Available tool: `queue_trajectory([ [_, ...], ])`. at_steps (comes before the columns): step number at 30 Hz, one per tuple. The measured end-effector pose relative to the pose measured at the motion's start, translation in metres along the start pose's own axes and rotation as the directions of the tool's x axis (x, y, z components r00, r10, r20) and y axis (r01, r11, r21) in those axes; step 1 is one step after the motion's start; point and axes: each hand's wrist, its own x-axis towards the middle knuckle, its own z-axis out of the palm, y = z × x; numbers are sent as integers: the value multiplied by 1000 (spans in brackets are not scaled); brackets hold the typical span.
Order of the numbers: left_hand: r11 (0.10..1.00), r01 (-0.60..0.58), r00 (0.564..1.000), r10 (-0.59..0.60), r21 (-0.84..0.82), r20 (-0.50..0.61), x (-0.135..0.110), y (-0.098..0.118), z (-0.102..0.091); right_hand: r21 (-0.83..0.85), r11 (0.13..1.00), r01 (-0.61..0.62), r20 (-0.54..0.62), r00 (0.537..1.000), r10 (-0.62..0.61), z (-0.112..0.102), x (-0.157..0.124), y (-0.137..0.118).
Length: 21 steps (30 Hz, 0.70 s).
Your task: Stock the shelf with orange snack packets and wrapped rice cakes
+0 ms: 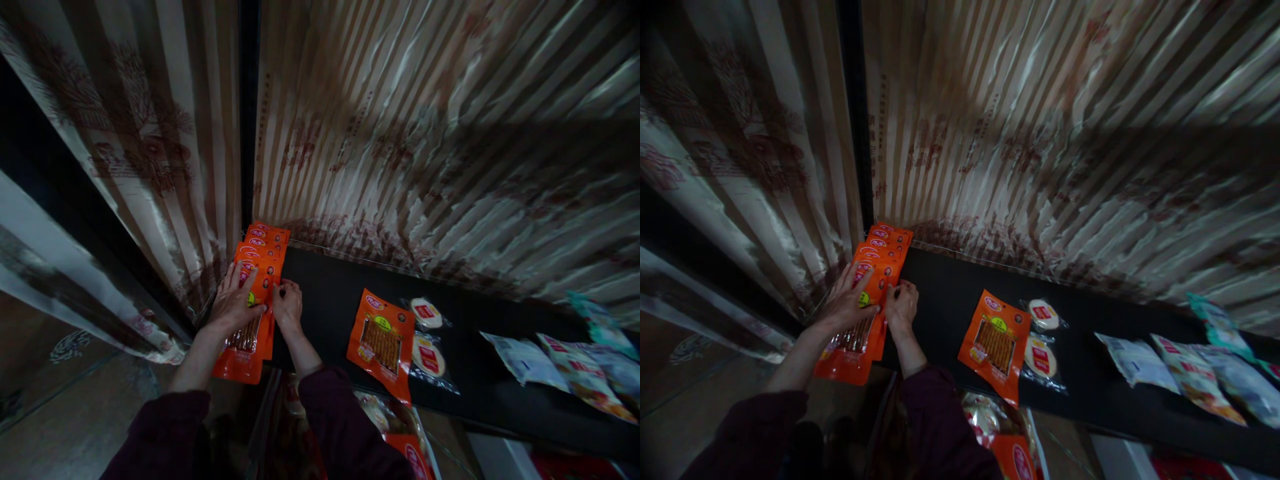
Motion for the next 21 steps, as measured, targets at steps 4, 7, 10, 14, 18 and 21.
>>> queue_trajectory([
  [4, 998, 53, 988, -56, 24, 141, 3, -2, 7, 14, 1000, 1, 0, 1000, -1, 0, -2, 2],
  [7, 998, 50, 988, -54, 33, 146, 5, -1, 8, 147, 989, 18, -11, 1000, -16, -4, -7, 7],
  [10, 999, 13, 995, -17, 38, 101, 5, -1, 8, 180, 978, 104, -28, 995, -100, -9, -15, 11],
  [14, 999, -13, 998, 11, 29, 55, 6, -3, 10, 100, 990, 99, 11, 995, -100, -12, -17, 9],
  [18, 997, 5, 1000, -5, 80, -4, 2, -1, 9, 66, 998, -1, 73, 997, -3, -11, -13, 3],
  [21, 989, 6, 1000, -6, 146, 0, -8, 7, 4, 16, 1000, -13, 91, 996, 11, -10, -15, 0],
])
